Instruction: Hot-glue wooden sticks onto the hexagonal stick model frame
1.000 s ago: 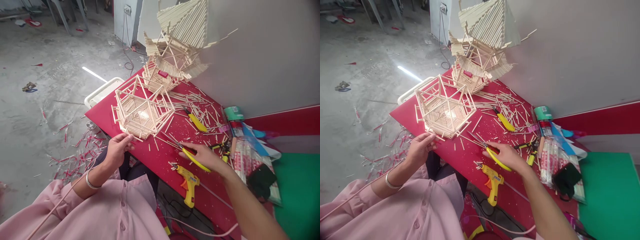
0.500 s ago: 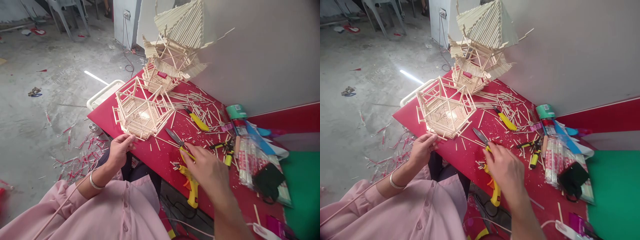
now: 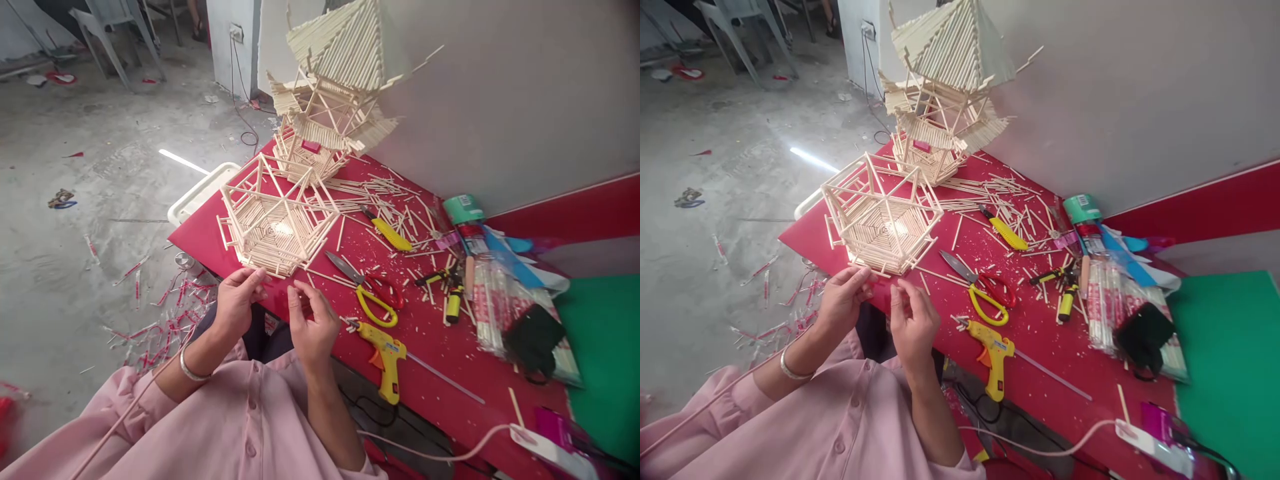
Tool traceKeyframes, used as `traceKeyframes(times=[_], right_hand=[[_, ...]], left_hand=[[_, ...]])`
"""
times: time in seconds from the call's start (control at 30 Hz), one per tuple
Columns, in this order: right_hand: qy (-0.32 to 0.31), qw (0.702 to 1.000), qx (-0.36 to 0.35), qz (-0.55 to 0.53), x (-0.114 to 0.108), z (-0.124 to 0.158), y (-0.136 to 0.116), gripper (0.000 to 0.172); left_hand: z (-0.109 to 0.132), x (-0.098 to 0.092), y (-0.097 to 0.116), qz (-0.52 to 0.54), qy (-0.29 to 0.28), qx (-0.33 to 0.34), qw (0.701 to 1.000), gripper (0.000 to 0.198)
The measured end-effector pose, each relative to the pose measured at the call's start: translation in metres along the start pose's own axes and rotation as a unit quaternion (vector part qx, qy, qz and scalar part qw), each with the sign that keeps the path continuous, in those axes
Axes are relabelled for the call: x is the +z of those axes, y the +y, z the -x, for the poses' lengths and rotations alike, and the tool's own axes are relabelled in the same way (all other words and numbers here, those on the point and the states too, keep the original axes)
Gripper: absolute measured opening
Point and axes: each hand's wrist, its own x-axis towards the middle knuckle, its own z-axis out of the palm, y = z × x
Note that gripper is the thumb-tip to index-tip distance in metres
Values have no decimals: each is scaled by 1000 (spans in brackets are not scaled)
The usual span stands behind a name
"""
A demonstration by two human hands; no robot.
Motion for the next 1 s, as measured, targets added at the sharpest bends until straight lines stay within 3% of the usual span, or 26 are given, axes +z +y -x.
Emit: traceKeyframes(times=[0.1,0.2,0.33,0.4,0.63,0.73,0.83,0.9,1.0], right_hand=[[10,997,-30,66,-16,9,10,17],[23,980,0,197,-48,25,27,20],[16,903,122,411,-99,50,51,34],[5,873,182,452,-120,62,61,41],[-58,902,271,332,-160,88,91,52],[-109,882,309,340,-168,89,99,50],[-123,867,339,344,-171,87,101,36],[-106,887,350,280,-169,84,95,27],[-64,922,360,125,-159,78,75,32]], left_hand=[[0,-1,0,-6,1,0,1000,32],[-1,-1,0,-11,12,1,1000,32],[-3,0,0,-19,11,2,1000,33],[-3,0,1,-18,7,0,1000,33],[-2,0,0,-9,-2,2,1000,34],[-2,0,0,-4,-3,2,1000,35],[-2,0,-1,-4,-8,7,1000,35],[-2,-1,-1,-9,-9,8,1000,35],[-3,-2,-2,-11,-10,7,1000,36]])
